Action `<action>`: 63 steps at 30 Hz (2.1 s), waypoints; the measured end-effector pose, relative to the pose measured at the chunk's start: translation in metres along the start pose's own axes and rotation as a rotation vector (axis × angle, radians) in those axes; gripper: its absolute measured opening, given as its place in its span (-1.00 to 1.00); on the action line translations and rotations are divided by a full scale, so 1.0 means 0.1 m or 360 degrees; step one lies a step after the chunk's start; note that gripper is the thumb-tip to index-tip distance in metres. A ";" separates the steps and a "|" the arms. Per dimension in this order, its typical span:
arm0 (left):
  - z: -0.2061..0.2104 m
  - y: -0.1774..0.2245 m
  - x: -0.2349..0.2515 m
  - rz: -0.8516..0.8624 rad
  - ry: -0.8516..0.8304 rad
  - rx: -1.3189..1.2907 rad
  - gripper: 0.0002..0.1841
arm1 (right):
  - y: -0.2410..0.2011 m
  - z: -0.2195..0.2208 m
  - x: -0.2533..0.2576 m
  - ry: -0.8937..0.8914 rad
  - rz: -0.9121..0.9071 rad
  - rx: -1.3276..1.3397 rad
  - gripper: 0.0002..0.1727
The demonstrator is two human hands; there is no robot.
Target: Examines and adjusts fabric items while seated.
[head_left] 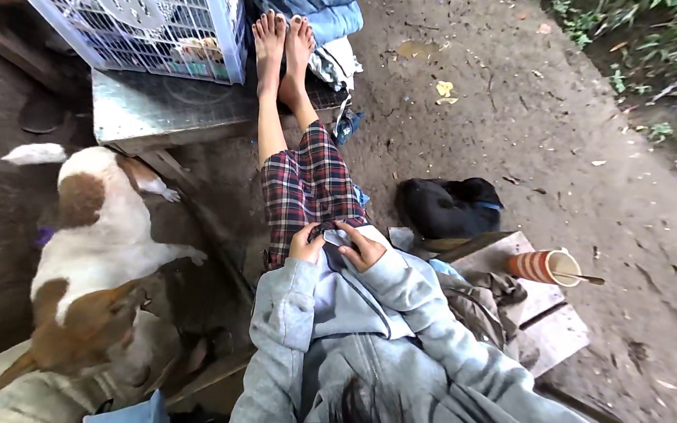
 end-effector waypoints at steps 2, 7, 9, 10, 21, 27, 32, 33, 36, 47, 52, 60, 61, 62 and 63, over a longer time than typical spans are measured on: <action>-0.02 -0.04 -0.01 0.0017 0.0054 -0.0032 -0.78 | 0.00 0.02 0.01 -0.0030 0.0038 -0.0039 -0.38; -0.03 -0.06 -0.03 -0.0002 0.0085 -0.0038 -0.78 | -0.03 0.00 0.01 0.0054 -0.0064 -0.0056 -0.48; -0.03 -0.05 -0.04 -0.0022 0.0089 0.0042 -0.77 | -0.02 -0.01 0.03 0.0062 -0.0131 0.0050 -0.51; -0.02 -0.04 -0.04 -0.0035 0.0082 0.0099 -0.76 | 0.00 -0.02 0.05 0.0024 -0.0138 0.0162 -0.52; -0.03 -0.11 -0.04 -0.0170 0.0083 0.0138 -0.84 | 0.08 0.04 0.10 -0.0231 0.0098 0.0460 -0.52; -0.03 -0.19 -0.10 -0.0226 0.0131 -0.0137 -0.83 | 0.07 0.08 -0.02 -0.0121 0.0133 0.0006 -0.39; 0.02 -0.18 -0.13 -0.0180 0.0149 -0.0197 -0.87 | 0.06 0.07 -0.04 -0.0068 0.0140 -0.0038 -0.39; 0.03 -0.19 -0.13 -0.0163 0.0146 -0.0217 -0.86 | 0.05 0.07 -0.03 -0.0069 0.0142 -0.0035 -0.40; 0.03 -0.19 -0.14 -0.0141 0.0167 -0.0269 -0.84 | 0.02 0.06 -0.01 -0.0027 0.0081 -0.0018 -0.43; 0.06 -0.22 -0.09 -0.0184 0.0072 -0.0160 -0.78 | 0.10 0.05 0.03 -0.0137 -0.0009 0.0473 -0.54; 0.10 -0.20 -0.05 -0.0138 0.0045 -0.0102 -0.80 | 0.29 0.18 0.08 -0.0432 -0.0072 0.1344 -0.48; 0.10 -0.16 -0.08 -0.0211 0.0054 -0.0101 -0.74 | 0.15 0.07 0.03 -0.0181 -0.0022 0.0887 -0.55; 0.09 -0.16 -0.09 -0.0237 0.0052 -0.0105 -0.72 | 0.12 0.06 0.02 -0.0134 -0.0011 0.0677 -0.55; 0.08 -0.18 -0.10 -0.0257 0.0060 -0.0122 -0.70 | 0.09 0.05 0.00 -0.0103 -0.0035 0.0486 -0.55; 0.08 -0.20 -0.11 -0.0269 0.0068 -0.0149 -0.68 | 0.07 0.05 -0.01 -0.0064 -0.0099 0.0317 -0.53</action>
Point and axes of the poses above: each hand's wrist, its own x-axis towards the middle knuckle, its own z-axis out of the palm, y = z × x, the point moved 10 cm from there along x, towards the middle knuckle, and after that the axes turned 15 degrees about -y, right-handed, at the moved point
